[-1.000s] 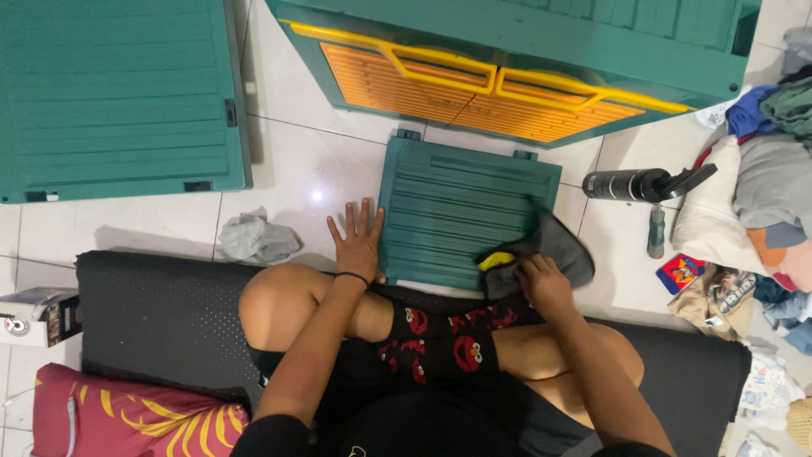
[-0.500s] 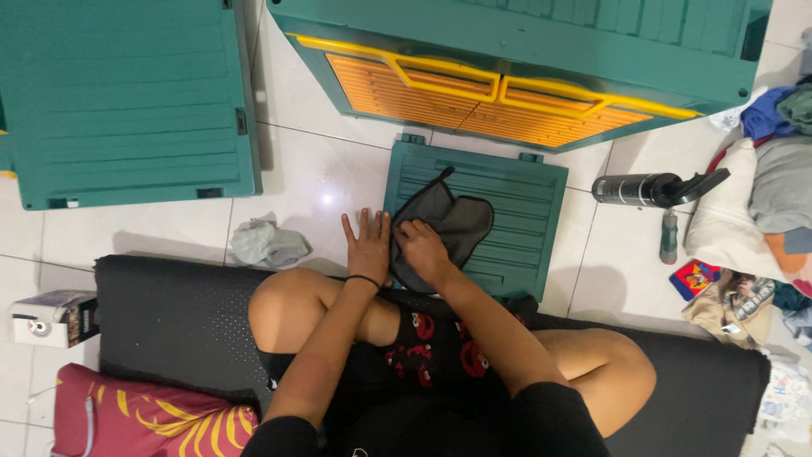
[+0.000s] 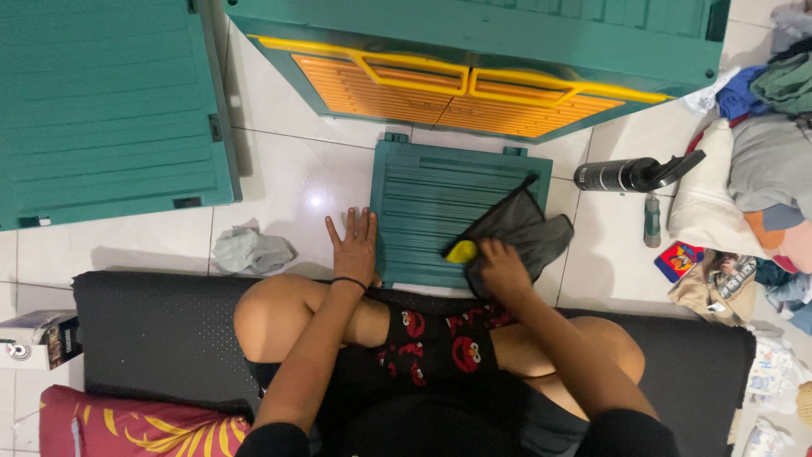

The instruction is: The person sits on the floor and takes apart a green plastic drawer cabinet, separating the side and front panels from the frame. They wipe each removed panel with a gray and yellow cloth and set the panels aside on the tiled floor.

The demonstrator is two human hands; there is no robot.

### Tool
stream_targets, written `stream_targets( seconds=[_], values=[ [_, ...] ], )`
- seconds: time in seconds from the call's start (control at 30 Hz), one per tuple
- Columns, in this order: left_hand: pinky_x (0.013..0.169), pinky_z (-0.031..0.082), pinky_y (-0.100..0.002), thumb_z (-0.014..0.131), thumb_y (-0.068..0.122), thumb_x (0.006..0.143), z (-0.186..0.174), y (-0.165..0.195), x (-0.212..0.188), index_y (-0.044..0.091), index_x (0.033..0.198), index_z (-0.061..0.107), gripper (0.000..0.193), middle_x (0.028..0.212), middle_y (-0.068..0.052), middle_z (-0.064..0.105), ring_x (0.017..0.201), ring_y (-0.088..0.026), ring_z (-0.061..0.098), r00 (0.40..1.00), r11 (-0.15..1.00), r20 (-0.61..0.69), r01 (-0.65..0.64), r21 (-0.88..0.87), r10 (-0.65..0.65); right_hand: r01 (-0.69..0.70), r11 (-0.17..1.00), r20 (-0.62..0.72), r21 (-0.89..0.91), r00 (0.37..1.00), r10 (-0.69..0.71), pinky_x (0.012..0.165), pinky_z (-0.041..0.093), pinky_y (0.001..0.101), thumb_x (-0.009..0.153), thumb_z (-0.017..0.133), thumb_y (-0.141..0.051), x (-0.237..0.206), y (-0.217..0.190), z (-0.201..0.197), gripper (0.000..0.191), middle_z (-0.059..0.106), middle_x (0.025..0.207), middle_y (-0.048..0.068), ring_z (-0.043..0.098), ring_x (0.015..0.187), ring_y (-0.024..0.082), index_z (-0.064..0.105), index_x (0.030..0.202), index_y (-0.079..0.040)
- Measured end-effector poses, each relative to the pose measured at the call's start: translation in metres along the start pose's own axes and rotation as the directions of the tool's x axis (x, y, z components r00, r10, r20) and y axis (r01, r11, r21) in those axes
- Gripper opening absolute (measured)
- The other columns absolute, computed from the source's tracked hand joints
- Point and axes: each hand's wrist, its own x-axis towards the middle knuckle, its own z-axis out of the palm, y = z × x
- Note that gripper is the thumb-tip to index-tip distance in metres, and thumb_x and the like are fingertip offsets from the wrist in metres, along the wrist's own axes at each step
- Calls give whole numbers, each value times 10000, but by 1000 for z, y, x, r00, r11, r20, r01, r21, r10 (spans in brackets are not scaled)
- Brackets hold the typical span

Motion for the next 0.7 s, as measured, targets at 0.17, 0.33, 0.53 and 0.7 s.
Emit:
stream_targets(
  seconds=[0.17, 0.33, 0.53, 0.7],
  values=[
    [1156, -2, -728, 950, 493, 505, -2, 9, 3, 57, 1616, 227, 1396, 1676, -99, 267, 1549, -343, 177, 998, 995, 61, 1, 96, -7, 125, 964, -228, 235, 971, -70, 897, 481, 453, 754, 626, -135, 71, -79, -14, 235, 584, 1254, 163, 554, 1127, 352, 762, 868, 18],
    [1161, -8, -726, 940, 489, 537, 14, 10, 5, 72, 1621, 217, 1368, 1681, -90, 260, 1548, -359, 175, 995, 996, 93, 14, 90, -23, 197, 925, -361, 325, 930, -71, 978, 498, 404, 863, 596, -115, 113, -129, -32, 247, 601, 1181, 123, 581, 1104, 290, 740, 998, 33],
    [1244, 8, -764, 927, 437, 664, 47, 11, 11, 100, 1609, 250, 1211, 1651, -58, 319, 1549, -370, 229, 949, 989, -312, 88, 118, -47, 162, 945, -538, 283, 843, 16, 980, 504, 407, 795, 612, -116, 50, -66, 5, 330, 648, 1219, 136, 619, 1122, 322, 709, 1081, 17],
    [1149, 5, -737, 959, 506, 478, 28, 8, 4, 87, 1630, 197, 1444, 1670, -69, 283, 1536, -365, 199, 995, 998, 91, 40, 54, -45, -276, 940, 77, 200, 961, 266, 1038, 486, 413, 861, 585, -113, -41, 21, 30, 233, 566, 1407, 83, 547, 1235, 304, 732, 1014, -17]
  ],
)
